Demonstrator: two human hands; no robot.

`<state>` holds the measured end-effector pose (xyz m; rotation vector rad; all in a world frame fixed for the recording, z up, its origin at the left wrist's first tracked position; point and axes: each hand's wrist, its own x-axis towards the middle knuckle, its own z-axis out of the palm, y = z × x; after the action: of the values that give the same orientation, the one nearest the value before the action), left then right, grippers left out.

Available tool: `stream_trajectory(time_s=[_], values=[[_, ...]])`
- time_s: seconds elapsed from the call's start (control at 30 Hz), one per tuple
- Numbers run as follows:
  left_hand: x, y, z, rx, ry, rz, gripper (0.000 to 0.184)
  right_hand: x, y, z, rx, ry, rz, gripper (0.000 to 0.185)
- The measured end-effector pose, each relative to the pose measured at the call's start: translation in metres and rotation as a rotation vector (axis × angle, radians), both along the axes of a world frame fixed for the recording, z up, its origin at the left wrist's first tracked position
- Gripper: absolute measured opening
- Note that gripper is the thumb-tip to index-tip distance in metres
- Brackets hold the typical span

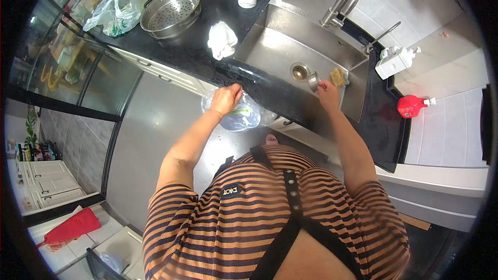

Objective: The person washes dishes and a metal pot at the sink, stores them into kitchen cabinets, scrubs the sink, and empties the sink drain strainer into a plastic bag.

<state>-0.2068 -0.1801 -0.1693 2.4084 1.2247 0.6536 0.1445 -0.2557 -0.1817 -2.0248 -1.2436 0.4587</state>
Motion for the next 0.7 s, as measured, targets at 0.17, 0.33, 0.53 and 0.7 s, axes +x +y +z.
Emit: stream_trajectory(time_s=[0.17,0.33,0.53,0.7], values=[[0.004,0.025,-0.006,-0.121,-0.028,-0.046,0.009,0.0,0.002,-0.005,-0.002,0.04,-0.001,0.015],[-0.003,0.032,-0.007,-0.239,-0.047,-0.122,0.013,0.004,0.004,-0.007,0.038,0.036,0.013,0.015],[-0.008,0.036,-0.015,-0.131,0.068,-0.233,0.015,0.006,0.007,-0.002,0.058,0.019,0.019,0.015],[-0.014,0.039,-0.012,-0.169,0.129,-0.266,0.029,0.01,0.013,0.01,0.064,0.02,0.017,0.014]])
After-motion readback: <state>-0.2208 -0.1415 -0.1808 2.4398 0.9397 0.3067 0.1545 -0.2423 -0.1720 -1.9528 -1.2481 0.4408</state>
